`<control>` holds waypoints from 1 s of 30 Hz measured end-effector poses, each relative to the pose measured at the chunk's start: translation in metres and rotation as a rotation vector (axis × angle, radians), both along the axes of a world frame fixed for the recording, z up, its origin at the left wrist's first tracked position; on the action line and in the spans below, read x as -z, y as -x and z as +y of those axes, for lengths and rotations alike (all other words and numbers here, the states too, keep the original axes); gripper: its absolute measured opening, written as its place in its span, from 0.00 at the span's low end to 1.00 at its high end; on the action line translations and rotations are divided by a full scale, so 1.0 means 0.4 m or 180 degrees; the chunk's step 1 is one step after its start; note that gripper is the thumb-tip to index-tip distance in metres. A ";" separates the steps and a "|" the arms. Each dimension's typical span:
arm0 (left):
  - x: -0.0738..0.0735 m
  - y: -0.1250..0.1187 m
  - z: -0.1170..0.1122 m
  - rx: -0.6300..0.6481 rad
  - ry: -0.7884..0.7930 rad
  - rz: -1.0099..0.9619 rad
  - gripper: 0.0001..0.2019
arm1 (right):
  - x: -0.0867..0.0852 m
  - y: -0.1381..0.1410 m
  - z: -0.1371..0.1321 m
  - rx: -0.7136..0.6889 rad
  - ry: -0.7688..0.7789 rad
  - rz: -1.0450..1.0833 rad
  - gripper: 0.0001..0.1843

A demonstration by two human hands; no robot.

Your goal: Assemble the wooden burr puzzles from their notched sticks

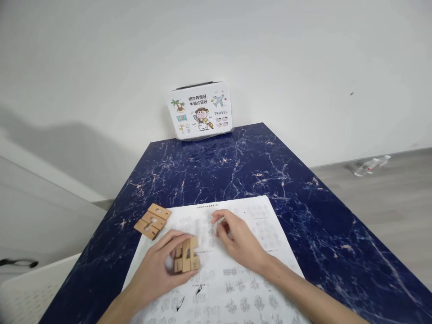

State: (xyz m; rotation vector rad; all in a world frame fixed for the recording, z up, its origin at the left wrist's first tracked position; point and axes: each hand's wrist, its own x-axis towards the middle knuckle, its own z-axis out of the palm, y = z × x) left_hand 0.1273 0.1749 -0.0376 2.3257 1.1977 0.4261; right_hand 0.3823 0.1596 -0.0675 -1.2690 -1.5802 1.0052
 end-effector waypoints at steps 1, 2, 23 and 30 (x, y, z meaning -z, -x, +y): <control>-0.001 0.024 -0.009 -0.0076 -0.0052 0.0025 0.29 | -0.001 0.000 0.000 -0.0009 0.0002 -0.0012 0.09; -0.003 0.050 -0.016 -0.0206 -0.0133 0.0038 0.28 | -0.001 0.001 0.000 -0.0019 0.0001 -0.0022 0.09; 0.000 0.232 -0.024 -0.2156 -0.0956 0.0593 0.29 | 0.013 0.005 -0.007 -0.0090 -0.0048 -0.0121 0.08; 0.021 0.212 -0.028 -0.2369 -0.0998 0.0532 0.29 | 0.022 0.004 -0.008 -0.0097 -0.0100 -0.0129 0.08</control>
